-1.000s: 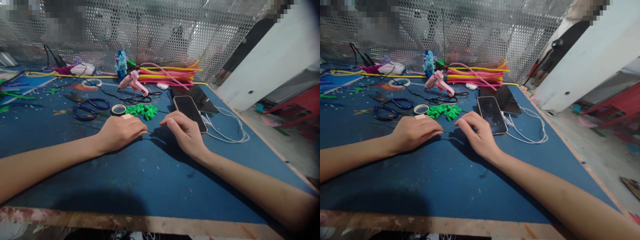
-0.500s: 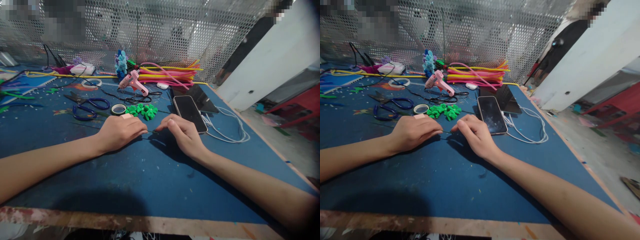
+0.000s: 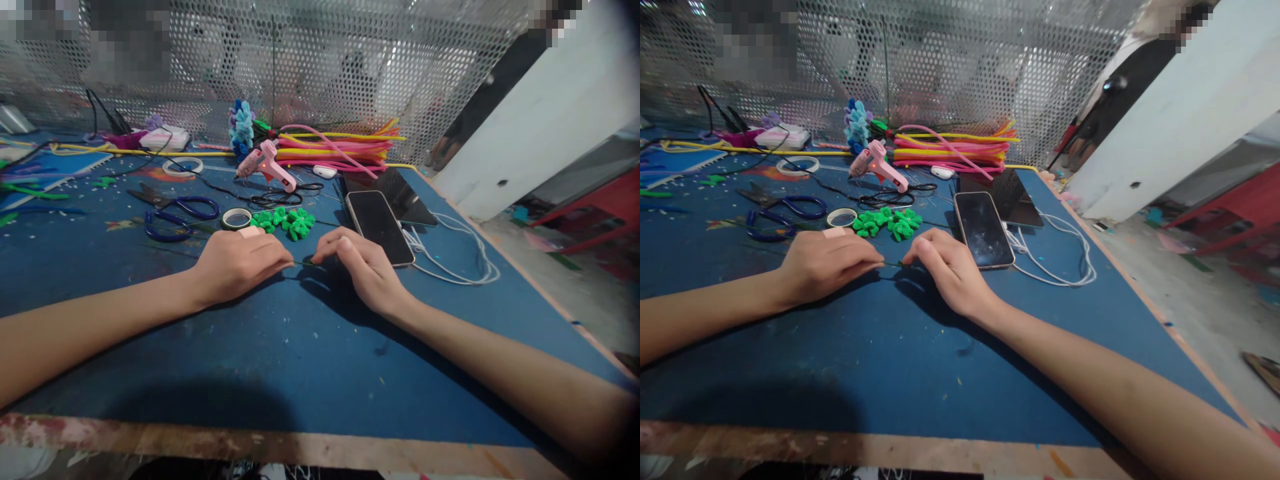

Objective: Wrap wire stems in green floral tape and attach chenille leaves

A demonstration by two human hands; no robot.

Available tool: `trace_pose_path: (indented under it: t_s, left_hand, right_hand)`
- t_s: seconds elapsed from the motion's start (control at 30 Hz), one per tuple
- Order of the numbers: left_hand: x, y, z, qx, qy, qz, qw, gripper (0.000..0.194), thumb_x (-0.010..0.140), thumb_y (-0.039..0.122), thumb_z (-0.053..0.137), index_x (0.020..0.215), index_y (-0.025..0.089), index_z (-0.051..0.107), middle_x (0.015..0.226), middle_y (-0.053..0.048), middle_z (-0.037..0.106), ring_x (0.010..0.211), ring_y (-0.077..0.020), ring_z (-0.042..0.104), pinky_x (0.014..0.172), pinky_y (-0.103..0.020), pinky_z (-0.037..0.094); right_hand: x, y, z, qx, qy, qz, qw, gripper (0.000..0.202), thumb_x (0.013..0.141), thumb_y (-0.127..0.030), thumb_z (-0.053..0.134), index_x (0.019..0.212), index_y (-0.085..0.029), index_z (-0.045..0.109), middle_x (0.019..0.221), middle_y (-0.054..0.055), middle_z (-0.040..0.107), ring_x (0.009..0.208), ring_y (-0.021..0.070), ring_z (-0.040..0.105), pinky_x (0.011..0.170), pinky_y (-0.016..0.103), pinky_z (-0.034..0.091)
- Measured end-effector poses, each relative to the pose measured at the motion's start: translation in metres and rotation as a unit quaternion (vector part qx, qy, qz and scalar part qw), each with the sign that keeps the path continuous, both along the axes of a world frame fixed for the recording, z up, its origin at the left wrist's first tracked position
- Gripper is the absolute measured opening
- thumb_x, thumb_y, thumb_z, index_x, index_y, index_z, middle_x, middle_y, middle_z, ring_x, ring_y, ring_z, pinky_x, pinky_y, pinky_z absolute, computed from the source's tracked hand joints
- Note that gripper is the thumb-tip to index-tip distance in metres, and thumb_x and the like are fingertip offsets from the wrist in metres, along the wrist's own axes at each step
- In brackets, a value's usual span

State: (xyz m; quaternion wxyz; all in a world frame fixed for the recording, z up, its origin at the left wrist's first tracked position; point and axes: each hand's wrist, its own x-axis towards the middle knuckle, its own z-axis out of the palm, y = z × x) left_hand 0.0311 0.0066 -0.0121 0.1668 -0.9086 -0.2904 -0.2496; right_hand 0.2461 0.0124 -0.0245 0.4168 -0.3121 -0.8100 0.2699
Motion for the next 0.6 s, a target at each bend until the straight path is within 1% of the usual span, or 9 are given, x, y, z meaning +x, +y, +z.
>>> trace_pose_path:
  t_s: [0.27,0.6]
  left_hand:
    - [0.0012,0.0000,0.0022,-0.005,0.002,-0.001,1.000,0.022,0.088,0.030,0.045,0.082,0.019,0.063,0.079,0.000,0.071,0.069,-0.0105,0.063,0.064,-0.020,0.043]
    - [0.0014,0.0000,0.0011,-0.022,0.004,0.011,1.000,0.025,0.088,0.032,0.044,0.081,0.019,0.064,0.077,0.000,0.070,0.069,-0.0113,0.063,0.063,-0.020,0.043]
  right_hand:
    - [0.0005,-0.0015,0.0001,0.005,0.010,-0.006,1.000,0.041,0.093,-0.036,0.032,0.078,-0.016,0.065,0.082,0.004,0.057,0.080,0.0120,0.054,0.074,0.027,0.039]
    - [0.0011,-0.0031,-0.0004,0.037,0.016,-0.002,0.999,0.037,0.093,-0.032,0.034,0.079,-0.018,0.066,0.082,0.004,0.056,0.080,0.0125,0.054,0.075,0.029,0.040]
